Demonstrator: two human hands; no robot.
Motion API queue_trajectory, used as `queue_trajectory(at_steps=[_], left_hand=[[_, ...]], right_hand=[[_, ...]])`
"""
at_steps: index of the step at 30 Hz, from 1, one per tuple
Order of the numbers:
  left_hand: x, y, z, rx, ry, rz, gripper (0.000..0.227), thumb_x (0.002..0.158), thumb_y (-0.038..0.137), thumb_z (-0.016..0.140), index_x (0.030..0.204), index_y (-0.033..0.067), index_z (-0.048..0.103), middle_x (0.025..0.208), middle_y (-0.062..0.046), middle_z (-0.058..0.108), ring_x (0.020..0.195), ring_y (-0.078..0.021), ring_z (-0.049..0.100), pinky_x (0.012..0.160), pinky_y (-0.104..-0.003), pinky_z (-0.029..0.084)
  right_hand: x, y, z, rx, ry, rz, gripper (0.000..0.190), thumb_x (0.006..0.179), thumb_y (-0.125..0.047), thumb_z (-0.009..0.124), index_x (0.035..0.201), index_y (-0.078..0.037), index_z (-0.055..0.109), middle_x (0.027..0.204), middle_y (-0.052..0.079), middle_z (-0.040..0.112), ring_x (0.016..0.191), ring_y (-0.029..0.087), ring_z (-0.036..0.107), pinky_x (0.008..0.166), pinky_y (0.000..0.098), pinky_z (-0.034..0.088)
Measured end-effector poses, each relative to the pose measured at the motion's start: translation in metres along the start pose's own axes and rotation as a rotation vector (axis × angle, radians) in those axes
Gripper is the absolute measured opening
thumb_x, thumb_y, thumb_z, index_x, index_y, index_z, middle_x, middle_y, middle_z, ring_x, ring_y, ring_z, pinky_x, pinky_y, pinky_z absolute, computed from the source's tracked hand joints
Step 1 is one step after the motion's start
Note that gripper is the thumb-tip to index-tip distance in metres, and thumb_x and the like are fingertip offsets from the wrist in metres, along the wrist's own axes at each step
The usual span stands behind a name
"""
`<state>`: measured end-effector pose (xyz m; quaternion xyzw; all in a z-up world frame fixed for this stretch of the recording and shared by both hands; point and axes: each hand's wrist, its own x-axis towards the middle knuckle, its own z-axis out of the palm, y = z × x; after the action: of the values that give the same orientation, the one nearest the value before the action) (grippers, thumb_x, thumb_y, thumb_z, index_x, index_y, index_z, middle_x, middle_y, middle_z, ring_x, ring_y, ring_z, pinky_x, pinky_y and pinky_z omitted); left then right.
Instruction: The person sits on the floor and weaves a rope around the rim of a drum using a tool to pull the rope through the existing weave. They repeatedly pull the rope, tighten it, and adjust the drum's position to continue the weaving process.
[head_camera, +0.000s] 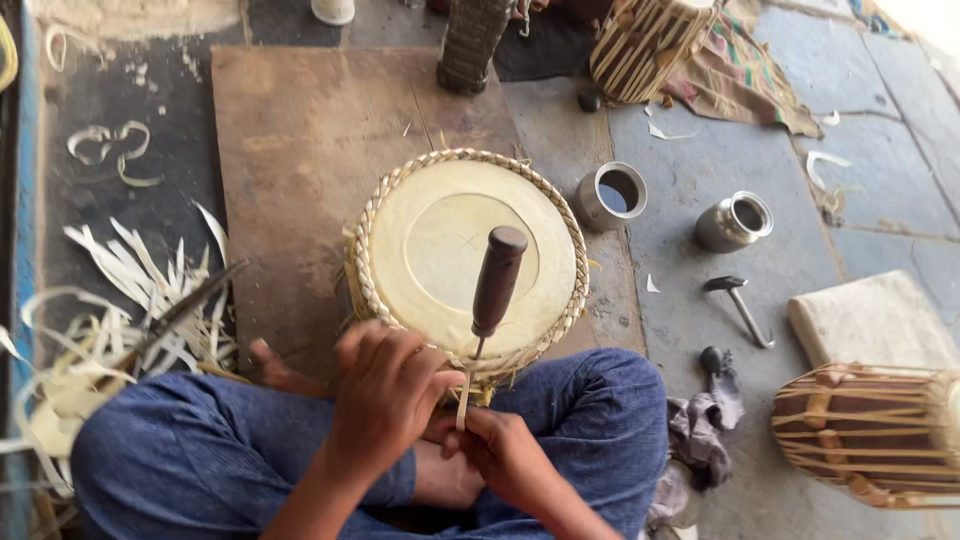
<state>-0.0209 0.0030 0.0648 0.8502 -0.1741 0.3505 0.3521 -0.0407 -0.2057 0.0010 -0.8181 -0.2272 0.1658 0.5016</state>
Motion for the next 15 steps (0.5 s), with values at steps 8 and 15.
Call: queue_trajectory(at_steps=[8,15], left_hand=[[-0.087,0.020,0.054,-0.985,-0.184,-1.018,0.014,0.091,0.016,0.076,0.090,0.0056,0.067,0.078,-0.006,0.067,0.071,-0.0135,0.061,0.068,-0.028,0.051],[-0.080,0.019,0.047,-1.564,-0.084,-1.206,0.014,0.091,0.013,0.064,0.099,0.0030,0.065,0.094,-0.006,0.074,0.068,-0.0113,0.062,0.066,-0.027,0.052]], right_hand=[[-0.064,0.038,0.041,1.345,-0.134,0.478,0.011,0.097,-0.012,0.076,0.097,-0.007,0.066,0.079,0.005,0.070,0.058,0.009,0.061,0.045,0.0175,0.043],[-0.044,0.016,-0.014,0.676,0.025,0.429,0.012,0.089,-0.013,0.078,0.095,-0.003,0.076,0.079,0.004,0.072,0.064,0.011,0.062,0.054,0.0238,0.048]])
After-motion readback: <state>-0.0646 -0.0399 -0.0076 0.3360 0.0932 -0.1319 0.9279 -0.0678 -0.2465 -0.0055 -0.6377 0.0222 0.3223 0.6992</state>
